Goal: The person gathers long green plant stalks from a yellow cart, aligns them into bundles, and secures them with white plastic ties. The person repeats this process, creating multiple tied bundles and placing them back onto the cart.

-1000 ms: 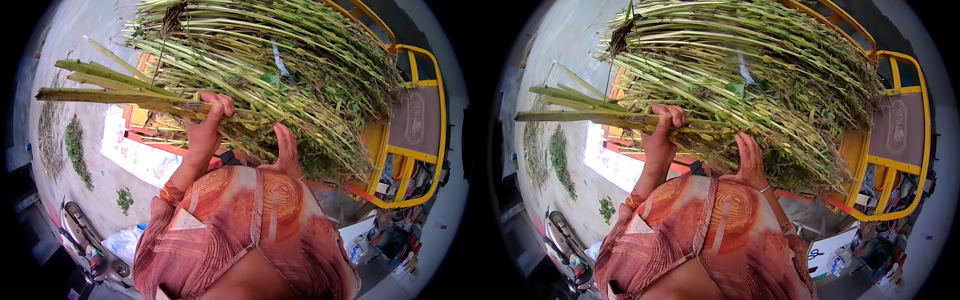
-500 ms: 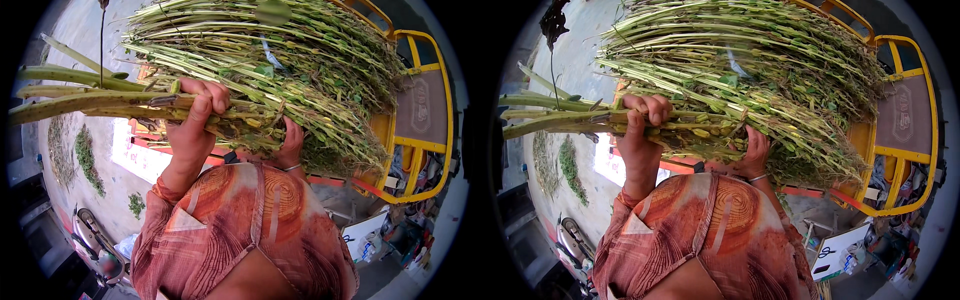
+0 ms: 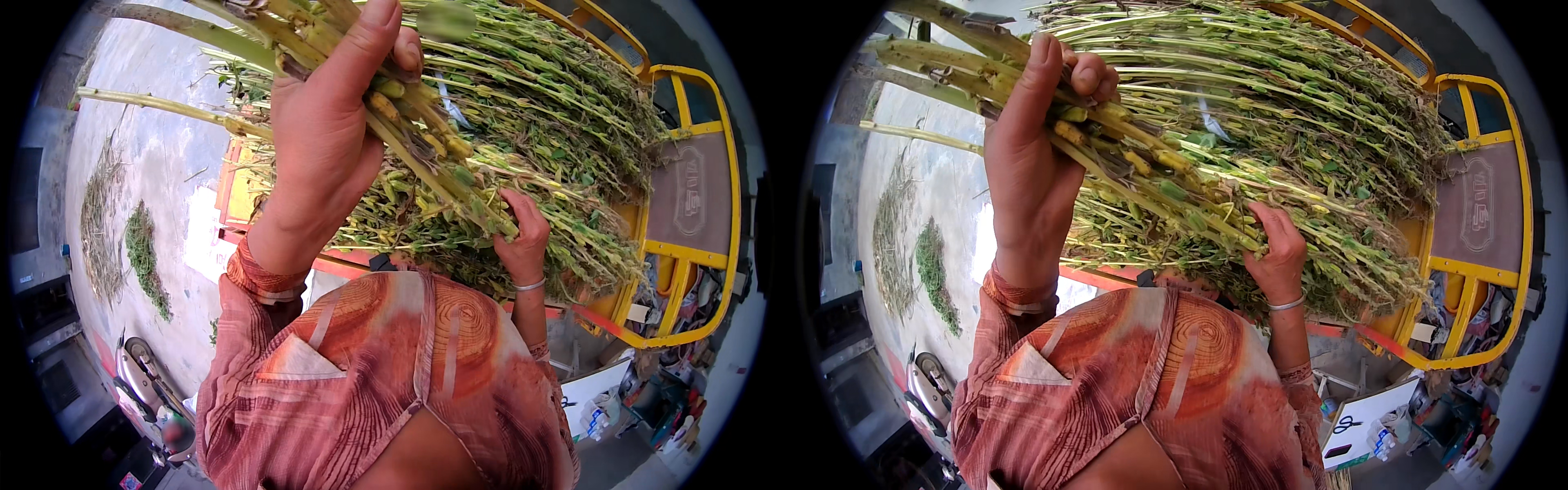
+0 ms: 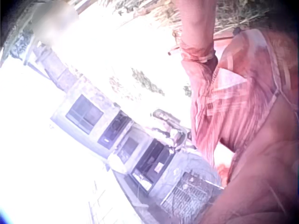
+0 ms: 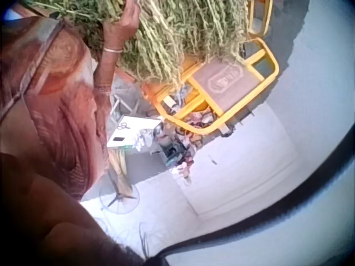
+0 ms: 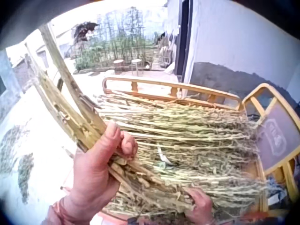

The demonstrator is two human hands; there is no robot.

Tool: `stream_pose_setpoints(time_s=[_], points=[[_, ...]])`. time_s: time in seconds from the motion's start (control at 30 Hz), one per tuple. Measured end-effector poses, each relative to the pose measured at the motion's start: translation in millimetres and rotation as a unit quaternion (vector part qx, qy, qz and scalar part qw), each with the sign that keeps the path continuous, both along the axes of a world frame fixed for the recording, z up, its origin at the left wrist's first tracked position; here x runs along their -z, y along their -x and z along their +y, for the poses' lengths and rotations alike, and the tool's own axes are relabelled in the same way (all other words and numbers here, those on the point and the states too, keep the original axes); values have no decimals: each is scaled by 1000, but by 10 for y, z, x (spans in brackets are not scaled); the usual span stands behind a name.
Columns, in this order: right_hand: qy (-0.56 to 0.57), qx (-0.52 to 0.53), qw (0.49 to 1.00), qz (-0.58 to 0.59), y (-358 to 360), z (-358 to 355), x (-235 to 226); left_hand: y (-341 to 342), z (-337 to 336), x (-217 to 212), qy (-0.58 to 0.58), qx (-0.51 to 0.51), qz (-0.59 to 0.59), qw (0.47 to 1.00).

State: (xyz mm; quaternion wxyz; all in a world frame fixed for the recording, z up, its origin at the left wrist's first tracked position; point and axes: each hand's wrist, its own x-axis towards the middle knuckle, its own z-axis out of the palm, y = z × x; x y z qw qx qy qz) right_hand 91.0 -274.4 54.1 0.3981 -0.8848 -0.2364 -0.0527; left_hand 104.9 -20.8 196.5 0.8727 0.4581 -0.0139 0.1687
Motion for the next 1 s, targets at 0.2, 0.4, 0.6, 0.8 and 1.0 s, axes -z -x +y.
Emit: stream_pose_setpoints(time_s=[0.2,0.4,0.6,0.8,1.0], points=[[-38,40,997,-63,64,-179,-479,-173,-254,-680,-9,63,-34,997],[-120,43,990,-61,66,-119,-829,-295,-252,-1171,-3,78,-67,995],[-66,108,975,-182,-62,-210,-1312,-703,-233,-1435,5,113,-102,988],[-56,73,950,-298,-382,-92,-2144,-648,73,-1662,7,79,-120,990],[15,-57,964,-261,-572,-10,-2524,-635,302,-1654,13,55,-128,990]])
